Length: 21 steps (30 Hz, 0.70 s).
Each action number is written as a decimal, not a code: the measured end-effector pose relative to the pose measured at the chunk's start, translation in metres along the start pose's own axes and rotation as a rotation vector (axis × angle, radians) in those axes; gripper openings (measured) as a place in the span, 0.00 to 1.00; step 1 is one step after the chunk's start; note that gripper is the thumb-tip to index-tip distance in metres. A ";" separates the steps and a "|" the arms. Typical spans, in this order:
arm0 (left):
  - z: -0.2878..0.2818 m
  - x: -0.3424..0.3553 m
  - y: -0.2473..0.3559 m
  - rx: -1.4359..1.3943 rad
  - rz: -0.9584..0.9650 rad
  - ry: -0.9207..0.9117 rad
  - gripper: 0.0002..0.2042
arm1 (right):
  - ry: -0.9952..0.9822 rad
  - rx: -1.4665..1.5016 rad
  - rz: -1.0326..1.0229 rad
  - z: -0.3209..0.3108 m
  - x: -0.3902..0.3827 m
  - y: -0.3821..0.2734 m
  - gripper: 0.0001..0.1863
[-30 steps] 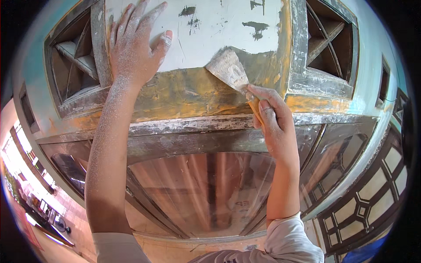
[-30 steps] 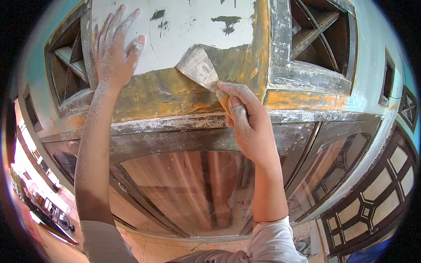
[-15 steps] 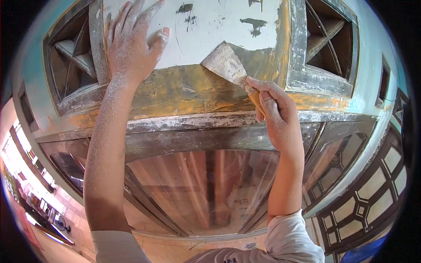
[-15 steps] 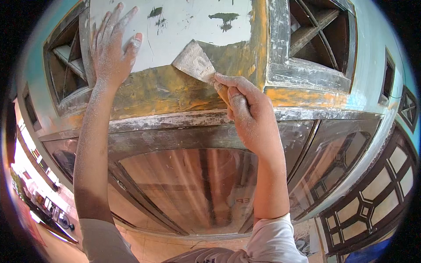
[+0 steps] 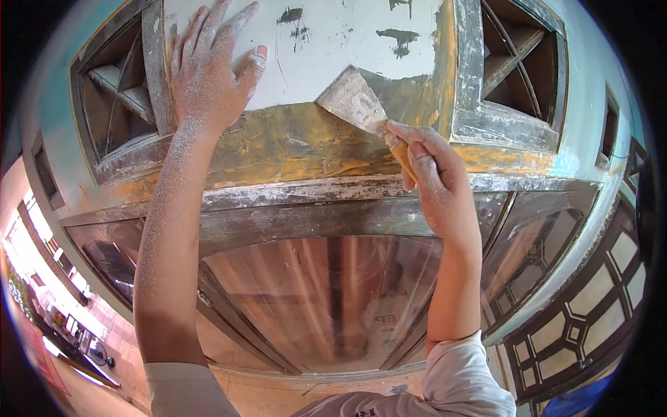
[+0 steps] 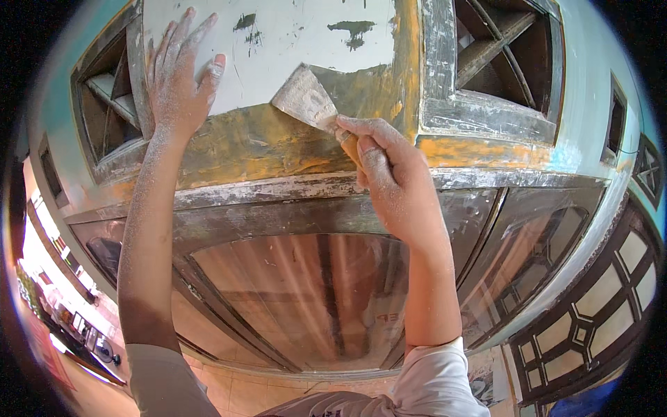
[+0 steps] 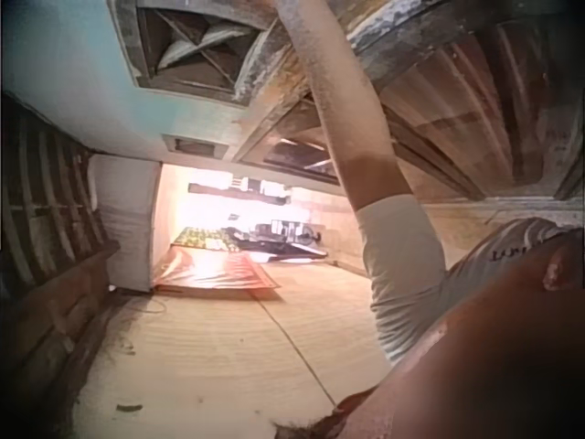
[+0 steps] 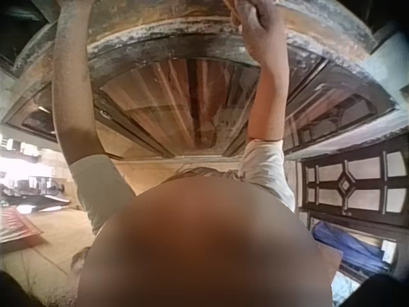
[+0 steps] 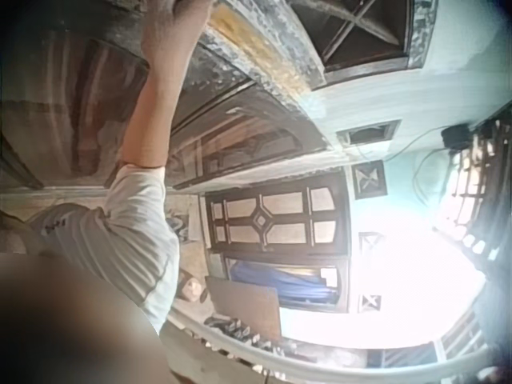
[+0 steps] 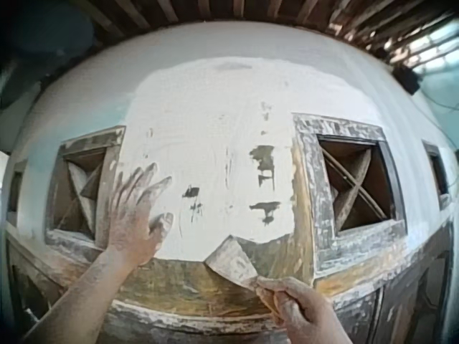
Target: The person applies plaster to a wall above a cabinet using a putty knife.
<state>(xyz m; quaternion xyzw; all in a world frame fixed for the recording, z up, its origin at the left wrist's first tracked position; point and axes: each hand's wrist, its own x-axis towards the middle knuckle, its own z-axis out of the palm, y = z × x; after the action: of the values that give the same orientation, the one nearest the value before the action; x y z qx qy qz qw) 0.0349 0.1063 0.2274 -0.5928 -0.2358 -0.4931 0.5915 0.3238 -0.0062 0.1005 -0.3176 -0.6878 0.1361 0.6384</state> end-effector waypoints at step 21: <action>-0.017 0.007 0.010 0.035 -0.091 -0.167 0.28 | -0.146 0.741 0.098 0.084 -0.019 0.006 0.12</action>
<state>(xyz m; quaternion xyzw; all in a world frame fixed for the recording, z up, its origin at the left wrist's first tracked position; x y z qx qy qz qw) 0.0413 0.0859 0.2254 -0.6099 -0.3197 -0.4641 0.5571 0.2444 0.0048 0.0698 -0.0869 -0.6196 0.4282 0.6521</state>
